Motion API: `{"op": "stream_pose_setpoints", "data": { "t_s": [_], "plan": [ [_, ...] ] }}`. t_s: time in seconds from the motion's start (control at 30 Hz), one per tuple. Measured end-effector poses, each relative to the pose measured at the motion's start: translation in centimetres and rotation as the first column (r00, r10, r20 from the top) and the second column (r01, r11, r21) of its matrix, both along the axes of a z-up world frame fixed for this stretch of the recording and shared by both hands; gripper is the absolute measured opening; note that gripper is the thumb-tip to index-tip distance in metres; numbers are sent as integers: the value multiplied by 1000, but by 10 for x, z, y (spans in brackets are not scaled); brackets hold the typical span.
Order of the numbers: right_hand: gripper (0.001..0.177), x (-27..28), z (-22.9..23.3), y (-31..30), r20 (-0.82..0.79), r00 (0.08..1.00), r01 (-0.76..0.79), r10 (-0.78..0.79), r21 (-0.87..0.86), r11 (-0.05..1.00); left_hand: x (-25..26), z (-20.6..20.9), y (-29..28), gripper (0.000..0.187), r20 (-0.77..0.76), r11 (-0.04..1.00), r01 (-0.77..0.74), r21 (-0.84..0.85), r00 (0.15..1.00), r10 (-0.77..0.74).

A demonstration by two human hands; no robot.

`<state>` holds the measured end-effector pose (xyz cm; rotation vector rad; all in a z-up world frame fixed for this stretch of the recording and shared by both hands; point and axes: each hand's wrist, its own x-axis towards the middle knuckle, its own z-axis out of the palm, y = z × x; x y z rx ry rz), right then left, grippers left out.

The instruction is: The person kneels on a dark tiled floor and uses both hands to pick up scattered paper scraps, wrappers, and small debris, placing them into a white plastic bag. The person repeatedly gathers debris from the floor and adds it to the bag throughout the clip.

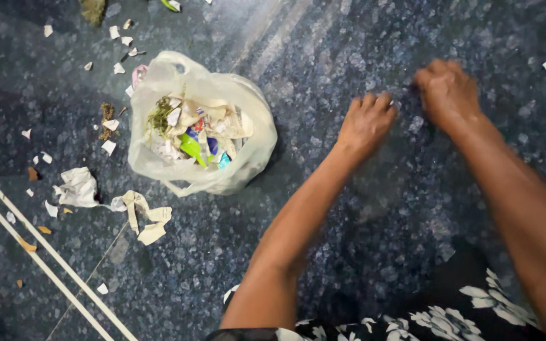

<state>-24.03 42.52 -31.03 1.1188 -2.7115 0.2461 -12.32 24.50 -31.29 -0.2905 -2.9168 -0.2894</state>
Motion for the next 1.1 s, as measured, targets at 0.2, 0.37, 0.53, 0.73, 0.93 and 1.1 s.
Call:
{"op": "stream_pose_setpoints", "data": {
  "t_s": [0.2,0.37,0.53,0.73,0.93,1.1],
  "plan": [
    [29,42,16,-21,191,979,-33,75,-214,976,28,5,-31,33,-132,987,-66,147,987,85],
    [38,60,38,-22,245,970,32,-10,-85,996,33,18,-42,17,-72,975,-192,114,977,201],
    [30,72,30,-43,206,976,-42,65,-115,993,27,13,-29,16,-73,953,-230,196,966,248],
    [8,67,4,-53,196,980,5,18,-115,993,13,-8,-12,12,-41,925,-248,288,962,271],
    [10,75,-1,-50,189,980,-38,68,-158,987,17,-7,-11,12,-12,925,-241,294,967,256],
    [18,71,50,-57,262,963,-17,68,-192,981,20,48,-25,11,-80,896,-205,394,964,255]
  ]
}}
